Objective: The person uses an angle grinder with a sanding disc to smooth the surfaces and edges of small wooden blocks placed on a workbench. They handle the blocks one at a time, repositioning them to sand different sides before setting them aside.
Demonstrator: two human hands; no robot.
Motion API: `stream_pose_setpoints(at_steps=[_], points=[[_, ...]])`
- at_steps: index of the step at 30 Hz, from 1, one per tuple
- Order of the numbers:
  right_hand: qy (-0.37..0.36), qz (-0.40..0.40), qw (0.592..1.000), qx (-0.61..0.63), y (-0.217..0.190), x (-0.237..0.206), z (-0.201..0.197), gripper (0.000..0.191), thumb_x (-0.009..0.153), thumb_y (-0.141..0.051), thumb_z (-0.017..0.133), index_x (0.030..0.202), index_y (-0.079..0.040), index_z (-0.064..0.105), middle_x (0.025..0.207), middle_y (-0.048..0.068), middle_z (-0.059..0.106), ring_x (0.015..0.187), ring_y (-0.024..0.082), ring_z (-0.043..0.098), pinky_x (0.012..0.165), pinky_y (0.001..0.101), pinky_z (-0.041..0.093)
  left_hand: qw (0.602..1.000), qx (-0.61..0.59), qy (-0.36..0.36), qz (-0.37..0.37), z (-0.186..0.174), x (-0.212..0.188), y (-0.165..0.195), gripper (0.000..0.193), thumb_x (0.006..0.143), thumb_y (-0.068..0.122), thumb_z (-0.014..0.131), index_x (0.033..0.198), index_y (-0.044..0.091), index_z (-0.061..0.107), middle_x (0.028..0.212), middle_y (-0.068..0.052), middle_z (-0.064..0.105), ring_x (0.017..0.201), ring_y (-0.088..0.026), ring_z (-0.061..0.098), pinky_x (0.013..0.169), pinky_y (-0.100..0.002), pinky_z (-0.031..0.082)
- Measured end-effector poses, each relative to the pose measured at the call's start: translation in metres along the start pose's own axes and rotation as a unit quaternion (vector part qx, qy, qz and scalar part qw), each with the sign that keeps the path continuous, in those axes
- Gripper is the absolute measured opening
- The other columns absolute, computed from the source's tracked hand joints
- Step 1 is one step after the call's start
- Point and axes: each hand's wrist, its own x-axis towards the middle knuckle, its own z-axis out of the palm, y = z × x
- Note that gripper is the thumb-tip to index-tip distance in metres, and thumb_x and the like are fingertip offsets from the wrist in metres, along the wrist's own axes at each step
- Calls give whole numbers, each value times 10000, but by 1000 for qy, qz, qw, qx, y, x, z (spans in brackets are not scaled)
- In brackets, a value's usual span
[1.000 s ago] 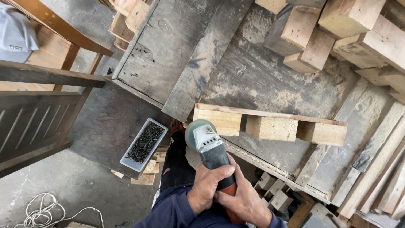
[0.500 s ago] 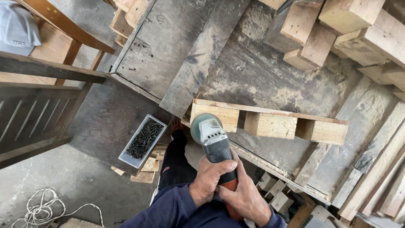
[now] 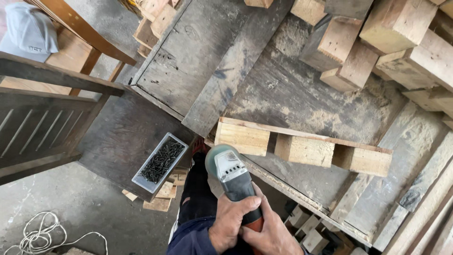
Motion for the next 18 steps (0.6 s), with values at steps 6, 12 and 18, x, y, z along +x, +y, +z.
stream_pose_setpoints(at_steps=[6, 12, 18], points=[[5, 70, 997, 31, -1, 3, 0, 1147, 671, -176, 692, 1664, -183, 117, 1103, 185, 710, 966, 269, 735, 861, 400, 598, 999, 9, 32, -4, 2, 5, 5, 340, 767, 110, 780, 1064, -3, 660, 901, -84, 689, 787, -185, 680, 733, -359, 601], [-29, -40, 997, 58, 2, 2, -1, 1068, 691, -133, 722, 1590, -79, 149, 1194, 184, 660, 1104, 255, 705, 946, 365, 567, 1000, -10, 19, -17, 4, -3, 3, 379, 761, 126, 801, 1088, 19, 642, 933, -79, 686, 813, -167, 696, 780, -363, 630], [-16, 106, 994, -17, -1, 5, -6, 1168, 692, -210, 704, 1684, -170, 89, 1035, 193, 716, 898, 317, 754, 797, 414, 625, 1000, 5, 23, -17, 2, 4, 6, 333, 780, 138, 778, 1056, -12, 666, 891, -98, 689, 768, -200, 697, 734, -384, 626]])
